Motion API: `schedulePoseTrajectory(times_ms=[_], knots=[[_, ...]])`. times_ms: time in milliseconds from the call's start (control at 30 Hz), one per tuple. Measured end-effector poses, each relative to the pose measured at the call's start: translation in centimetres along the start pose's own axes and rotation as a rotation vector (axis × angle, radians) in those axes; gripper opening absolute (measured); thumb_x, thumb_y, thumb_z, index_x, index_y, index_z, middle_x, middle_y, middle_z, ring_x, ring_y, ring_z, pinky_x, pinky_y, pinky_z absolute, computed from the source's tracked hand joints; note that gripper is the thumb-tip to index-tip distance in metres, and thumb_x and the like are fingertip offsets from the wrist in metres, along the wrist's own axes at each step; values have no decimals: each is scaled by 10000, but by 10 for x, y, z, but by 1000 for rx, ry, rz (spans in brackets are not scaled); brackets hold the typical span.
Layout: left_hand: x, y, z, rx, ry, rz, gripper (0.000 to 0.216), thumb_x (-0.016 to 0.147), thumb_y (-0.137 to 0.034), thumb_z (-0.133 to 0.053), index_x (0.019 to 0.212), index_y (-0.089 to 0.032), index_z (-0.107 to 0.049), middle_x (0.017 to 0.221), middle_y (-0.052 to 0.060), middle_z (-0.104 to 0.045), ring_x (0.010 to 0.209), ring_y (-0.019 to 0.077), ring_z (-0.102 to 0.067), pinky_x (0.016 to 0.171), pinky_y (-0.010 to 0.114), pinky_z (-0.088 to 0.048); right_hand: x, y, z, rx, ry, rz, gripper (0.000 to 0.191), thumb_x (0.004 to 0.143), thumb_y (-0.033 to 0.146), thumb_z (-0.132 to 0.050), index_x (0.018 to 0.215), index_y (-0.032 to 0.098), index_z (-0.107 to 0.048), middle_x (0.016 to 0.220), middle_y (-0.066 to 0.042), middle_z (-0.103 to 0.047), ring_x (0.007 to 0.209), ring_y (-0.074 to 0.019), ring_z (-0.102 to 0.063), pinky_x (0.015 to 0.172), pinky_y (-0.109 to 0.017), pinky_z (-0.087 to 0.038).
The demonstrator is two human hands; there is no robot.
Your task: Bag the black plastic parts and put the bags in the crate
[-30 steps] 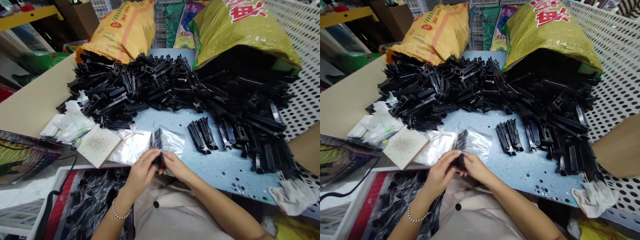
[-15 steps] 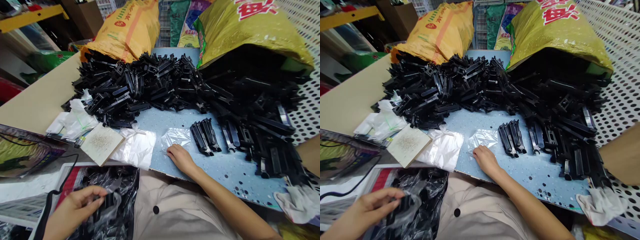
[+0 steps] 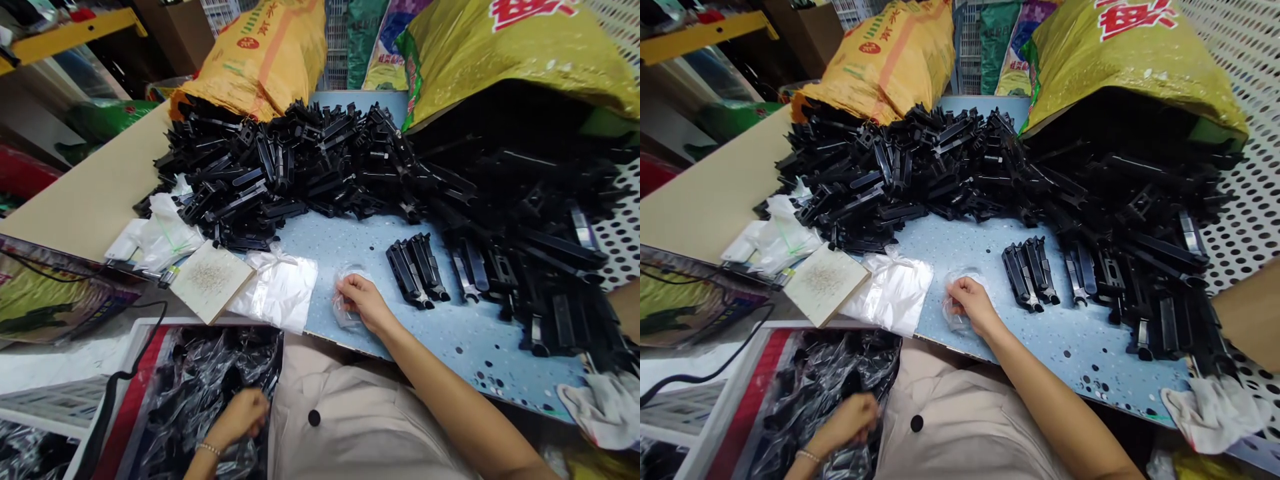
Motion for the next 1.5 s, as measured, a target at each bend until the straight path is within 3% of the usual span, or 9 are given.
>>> schedulePoseTrajectory(times_ms=[67,200,300,467,700,1033,1200,1300,1500], knots=[[15,-56,9,-163,6,-134,380,732,-561,-538,618,-199,-548,545,-3,-579,440,132,-499,440,229,-364,0,3,-5,-62,-26,58,406,660,525,-751,707,198,-515,620,27,-570,574,-121,-538,499,-227,-439],[41,-173,18,-312,-247,-494,322,725,-475,-655,840,-174,-656,804,41,-653,645,146,-575,616,259,-458,3,19,-10,-294,-77,269,339,730,499,-698,713,207,-526,623,31,-563,570,-122,-520,564,-259,-449],[66,-214,-4,-484,-202,-539,235,681,-397,-709,722,-169,-666,751,31,-638,651,144,-560,631,258,-449,3,28,1,-320,-99,304,343,750,527,-665,737,213,-527,659,21,-577,617,-142,-553,596,-276,-465],[92,-223,-23,-636,-107,-517,240,664,-367,-724,632,-162,-603,569,-29,-545,530,96,-452,551,227,-378,-1,27,17,-265,-35,186,385,746,586,-632,765,209,-556,709,10,-586,671,-153,-560,568,-256,-435],[94,-226,-5,-946,-59,-510,305,602,-329,-769,578,-158,-518,715,-11,-588,586,80,-494,595,225,-405,7,34,32,-252,-129,253,444,693,620,-652,634,200,-518,573,39,-492,555,-112,-422,551,-253,-334],[97,-238,-12,-865,0,-516,302,651,-405,-778,687,-150,-620,608,-24,-570,565,97,-497,593,235,-401,4,39,25,-203,-69,270,455,670,601,-702,599,202,-495,576,36,-498,576,-115,-416,574,-254,-330],[90,-242,-12,-741,-60,-608,263,643,-347,-791,763,-162,-648,748,4,-615,685,126,-551,671,249,-442,4,37,22,-193,-50,265,488,666,621,-703,578,206,-461,536,59,-402,544,-103,-344,537,-246,-282],[87,-243,-12,-673,-108,-652,196,672,-319,-768,741,-162,-673,750,12,-624,698,131,-548,686,250,-435,3,32,20,-134,-27,221,496,662,626,-709,586,203,-461,544,59,-408,545,-99,-360,538,-240,-317],[94,-231,-15,-960,48,-465,261,595,-302,-817,663,-156,-612,659,-36,-564,601,93,-494,620,229,-400,-2,31,25,-91,-43,199,454,677,619,-715,646,199,-543,693,-2,-581,715,-155,-535,670,-282,-470]])
Point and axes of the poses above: each hand's wrist, its own x-axis towards the middle knuckle, its own z-axis out of the back of the hand, y = z × x, the point moved 6 cm from there along x, towards the middle knuckle
